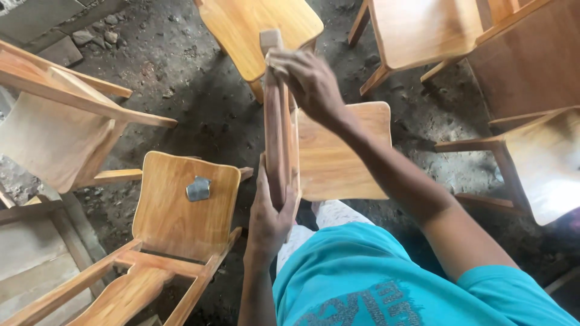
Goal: The person sands the wooden frame of a chair using a sanding block. They hold the chair upright and rub the sanding block along the edges and curved surfaces of the backrest and seat frame.
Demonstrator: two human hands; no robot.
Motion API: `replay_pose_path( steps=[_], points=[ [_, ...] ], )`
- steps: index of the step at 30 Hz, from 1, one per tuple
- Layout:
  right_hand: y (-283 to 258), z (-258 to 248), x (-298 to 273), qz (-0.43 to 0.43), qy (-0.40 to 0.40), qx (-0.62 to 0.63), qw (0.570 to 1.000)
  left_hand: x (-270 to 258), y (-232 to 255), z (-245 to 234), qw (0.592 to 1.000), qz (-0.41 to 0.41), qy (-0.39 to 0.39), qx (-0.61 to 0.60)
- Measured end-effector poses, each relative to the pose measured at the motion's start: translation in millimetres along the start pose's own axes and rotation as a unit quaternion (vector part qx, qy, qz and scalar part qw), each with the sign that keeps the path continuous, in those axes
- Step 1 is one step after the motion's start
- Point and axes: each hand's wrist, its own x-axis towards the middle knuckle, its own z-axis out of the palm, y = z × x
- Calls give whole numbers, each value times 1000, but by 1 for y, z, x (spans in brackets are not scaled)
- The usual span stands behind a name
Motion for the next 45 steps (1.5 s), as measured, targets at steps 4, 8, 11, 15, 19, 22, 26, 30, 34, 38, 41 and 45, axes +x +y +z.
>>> replay_pose_path(
  steps=[4, 8, 11, 15, 19, 22, 26, 30, 34, 38, 41, 45],
  points=[
    [-31, -23, 11, -123, 66, 116, 983, 4, -5, 12, 994, 75, 74, 32],
    [8, 5, -2, 55, -18, 6, 998, 7, 6, 13, 999, -37, 26, 6],
    [10, 13, 2, 109, -6, 38, 993, 15, 16, 13, 996, -70, 46, 13],
    [-30, -18, -1, 37, -16, 91, 995, 16, 12, 19, 991, -91, 88, 30],
    [27, 13, 7, 12, 27, -50, 998, 20, 15, 21, 989, -104, 96, 29],
    [2, -6, 4, 87, -41, 51, 994, 17, 17, 23, 987, -113, 106, 52],
    [-22, -18, 2, 10, -43, 57, 997, 20, 14, 25, 983, -112, 129, 60],
    [15, 14, 14, 78, 5, 52, 996, 15, 8, 31, 978, -110, 158, 79],
    [-4, 5, -11, 152, -34, 103, 982, 12, 12, 33, 974, -80, 182, 106],
    [-25, -1, -14, 54, -6, 166, 985, 17, 9, 33, 973, -29, 192, 127],
    [-2, 21, -12, 105, 27, 144, 984, 13, 13, 32, 974, -29, 184, 128],
    [-14, 26, -22, 184, 65, 201, 960, 18, 16, 32, 974, -5, 179, 138]
  ],
)
